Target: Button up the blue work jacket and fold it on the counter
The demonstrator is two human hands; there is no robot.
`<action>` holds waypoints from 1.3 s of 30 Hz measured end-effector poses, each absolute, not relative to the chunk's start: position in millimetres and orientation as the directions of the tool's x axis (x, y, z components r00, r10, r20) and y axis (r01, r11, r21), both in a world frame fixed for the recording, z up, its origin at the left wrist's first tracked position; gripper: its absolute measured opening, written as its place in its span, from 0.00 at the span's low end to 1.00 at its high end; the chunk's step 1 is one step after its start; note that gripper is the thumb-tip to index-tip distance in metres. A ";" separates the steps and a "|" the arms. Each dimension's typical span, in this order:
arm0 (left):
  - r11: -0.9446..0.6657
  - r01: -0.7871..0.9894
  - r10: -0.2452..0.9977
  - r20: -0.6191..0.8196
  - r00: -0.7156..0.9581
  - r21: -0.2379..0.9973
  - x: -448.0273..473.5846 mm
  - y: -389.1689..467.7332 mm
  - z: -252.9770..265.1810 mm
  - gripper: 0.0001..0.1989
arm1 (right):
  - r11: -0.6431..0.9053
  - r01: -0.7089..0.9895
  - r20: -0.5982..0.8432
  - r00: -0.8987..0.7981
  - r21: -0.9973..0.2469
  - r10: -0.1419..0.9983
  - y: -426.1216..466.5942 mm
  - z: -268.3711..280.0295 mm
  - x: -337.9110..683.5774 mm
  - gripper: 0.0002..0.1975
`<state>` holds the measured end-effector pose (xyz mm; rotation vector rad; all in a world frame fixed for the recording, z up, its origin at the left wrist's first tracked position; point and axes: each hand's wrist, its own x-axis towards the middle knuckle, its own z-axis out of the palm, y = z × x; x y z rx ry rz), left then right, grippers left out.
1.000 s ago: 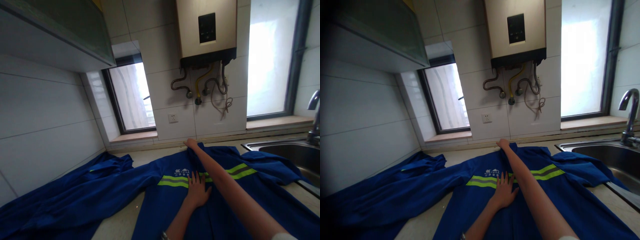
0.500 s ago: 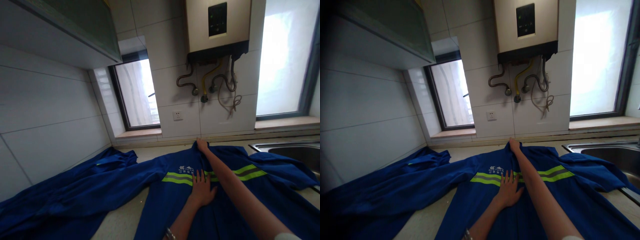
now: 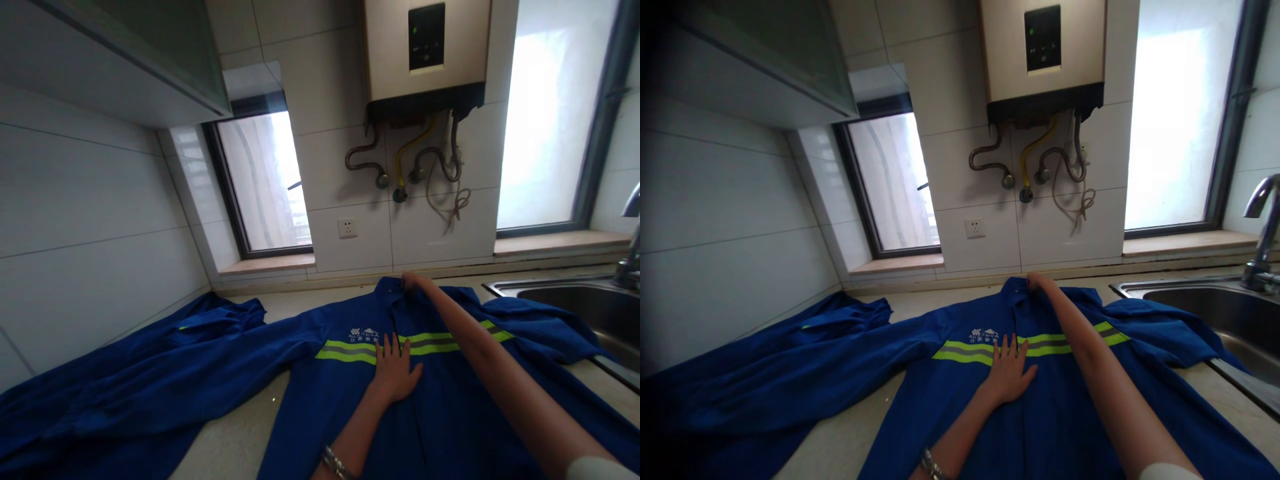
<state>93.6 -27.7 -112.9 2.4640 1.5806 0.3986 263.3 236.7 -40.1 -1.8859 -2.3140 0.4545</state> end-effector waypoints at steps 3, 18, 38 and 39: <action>-0.419 0.859 0.908 0.116 0.403 0.296 92.9 -29.4 -110.3 0.38 | 0.172 0.924 -0.085 -0.212 -0.341 0.973 245.2 -39.0 268.6 0.09; -0.359 0.897 0.933 0.137 0.333 0.259 93.9 -32.4 -109.2 0.37 | 0.023 0.930 0.179 0.046 -0.368 0.983 226.1 -74.0 220.0 0.20; -0.420 0.885 0.905 0.161 0.394 0.201 95.3 -23.9 -118.6 0.36 | 0.258 0.926 0.304 -0.171 -0.275 0.937 175.9 -80.7 247.0 0.16; -0.418 0.887 0.906 0.158 0.393 0.195 95.3 -23.5 -118.9 0.36 | 0.268 0.926 0.322 -0.177 -0.265 0.930 173.1 -74.8 255.0 0.17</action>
